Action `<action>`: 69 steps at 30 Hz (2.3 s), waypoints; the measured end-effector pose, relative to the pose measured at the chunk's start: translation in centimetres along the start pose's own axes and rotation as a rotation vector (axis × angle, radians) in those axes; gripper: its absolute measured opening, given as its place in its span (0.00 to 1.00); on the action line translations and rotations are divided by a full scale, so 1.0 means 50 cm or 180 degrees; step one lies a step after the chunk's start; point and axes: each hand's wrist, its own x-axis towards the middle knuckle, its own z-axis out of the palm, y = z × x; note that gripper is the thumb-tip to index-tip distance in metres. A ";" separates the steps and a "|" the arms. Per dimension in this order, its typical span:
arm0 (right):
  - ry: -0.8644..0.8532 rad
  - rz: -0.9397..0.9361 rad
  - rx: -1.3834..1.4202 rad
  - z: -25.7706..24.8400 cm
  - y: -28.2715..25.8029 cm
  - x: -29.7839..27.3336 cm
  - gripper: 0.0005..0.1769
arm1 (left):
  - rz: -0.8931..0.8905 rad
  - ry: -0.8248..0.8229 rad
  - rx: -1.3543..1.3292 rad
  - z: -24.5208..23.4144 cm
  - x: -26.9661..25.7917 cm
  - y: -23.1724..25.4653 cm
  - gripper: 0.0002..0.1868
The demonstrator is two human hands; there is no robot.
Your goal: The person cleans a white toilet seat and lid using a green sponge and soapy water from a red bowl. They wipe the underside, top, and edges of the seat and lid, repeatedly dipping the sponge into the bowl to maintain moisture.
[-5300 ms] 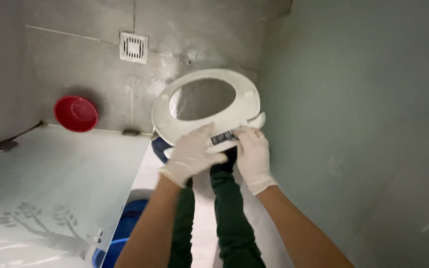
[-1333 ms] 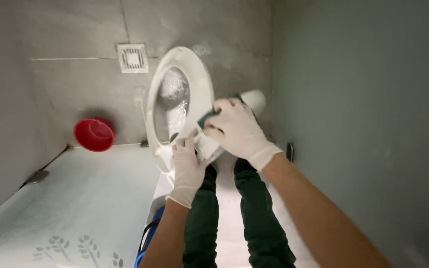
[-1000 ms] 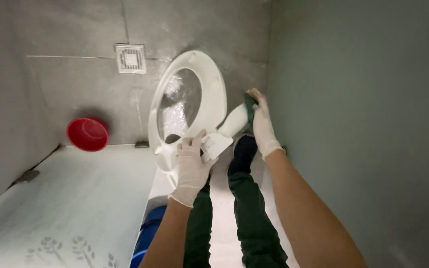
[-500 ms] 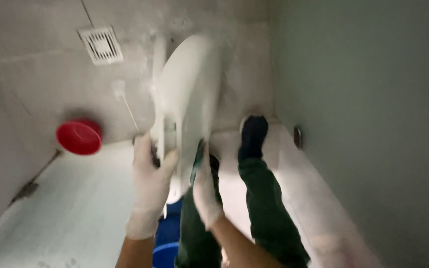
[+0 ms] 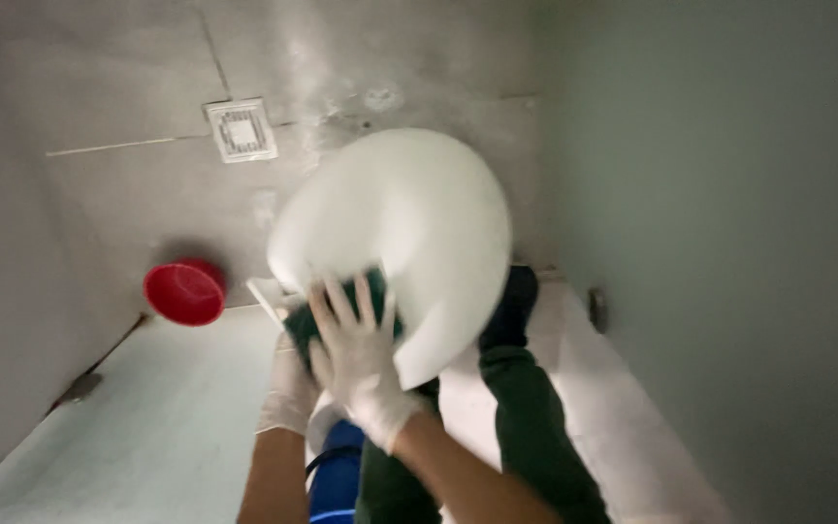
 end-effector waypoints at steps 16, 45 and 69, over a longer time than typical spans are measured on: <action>0.0820 -0.0205 -0.0779 0.119 0.091 0.135 0.40 | -0.0549 -0.0341 -0.0949 -0.012 0.110 -0.052 0.44; -0.0580 -0.0934 -0.1302 0.098 0.259 0.005 0.35 | 0.0010 0.0376 0.0559 0.061 0.164 -0.072 0.45; 0.0680 0.1862 -0.0678 0.101 0.557 0.192 0.40 | 0.0134 0.1036 0.2309 -0.070 0.376 -0.101 0.43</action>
